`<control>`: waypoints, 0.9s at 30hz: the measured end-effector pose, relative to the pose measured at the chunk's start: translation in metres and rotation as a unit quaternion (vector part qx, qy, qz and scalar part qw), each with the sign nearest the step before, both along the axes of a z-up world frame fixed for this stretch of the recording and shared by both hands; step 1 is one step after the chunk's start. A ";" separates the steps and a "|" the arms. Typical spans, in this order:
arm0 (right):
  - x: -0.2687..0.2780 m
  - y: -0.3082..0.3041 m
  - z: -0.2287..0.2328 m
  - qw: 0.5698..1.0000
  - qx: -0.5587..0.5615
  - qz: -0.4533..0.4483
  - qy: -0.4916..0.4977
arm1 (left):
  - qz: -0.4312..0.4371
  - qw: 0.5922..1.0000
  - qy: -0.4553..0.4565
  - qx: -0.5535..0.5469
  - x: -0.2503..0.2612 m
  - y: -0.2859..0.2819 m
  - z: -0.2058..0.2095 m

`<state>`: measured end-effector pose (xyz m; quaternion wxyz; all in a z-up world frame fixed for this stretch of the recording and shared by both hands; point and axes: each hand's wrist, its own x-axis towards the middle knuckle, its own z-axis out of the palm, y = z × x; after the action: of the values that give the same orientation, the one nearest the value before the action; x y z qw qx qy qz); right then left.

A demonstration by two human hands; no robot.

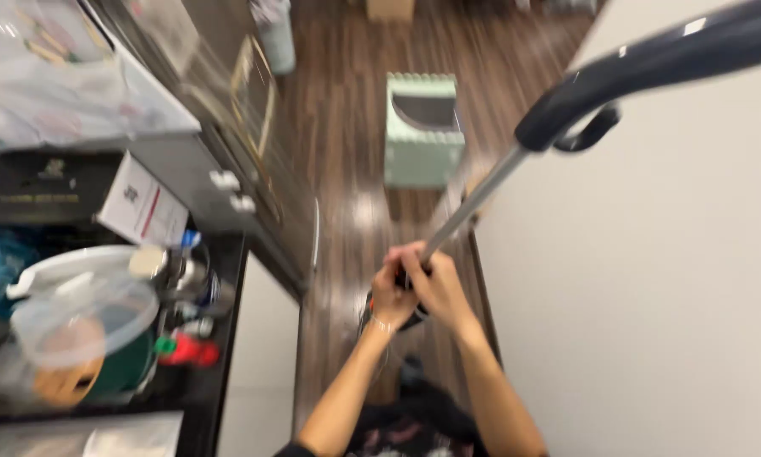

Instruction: The recorder prepares a vacuum cleaner and vacuums the floor, moving items like a stool and a fan to reach all areas.

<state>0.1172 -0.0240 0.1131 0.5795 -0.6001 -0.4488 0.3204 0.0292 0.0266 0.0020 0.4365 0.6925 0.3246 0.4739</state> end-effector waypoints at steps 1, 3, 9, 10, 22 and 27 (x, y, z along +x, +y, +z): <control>0.020 0.024 -0.001 1.000 0.008 0.028 -0.007 | 0.015 1.000 0.003 0.005 0.020 0.026 0.014; 0.052 0.072 0.004 0.997 0.015 0.070 -0.014 | 0.044 0.999 0.006 0.010 0.048 0.072 0.030; 0.118 0.197 -0.007 0.995 0.005 0.097 0.026 | 0.073 0.997 -0.001 -0.005 0.110 0.187 0.017; 0.127 0.218 -0.013 0.995 0.007 0.093 0.021 | 0.075 0.997 0.000 -0.006 0.119 0.206 0.012; 0.201 0.521 -0.068 0.994 0.041 0.100 -0.005 | 0.047 0.998 -0.006 -0.048 0.195 0.504 -0.044; 0.231 0.631 -0.057 0.990 0.041 0.134 0.031 | 0.074 0.997 -0.017 0.033 0.219 0.615 -0.038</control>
<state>0.3482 0.6071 0.0564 0.5688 -0.5000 -0.5199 0.3953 0.2486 0.6419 -0.0360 0.3825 0.6728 0.3516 0.5266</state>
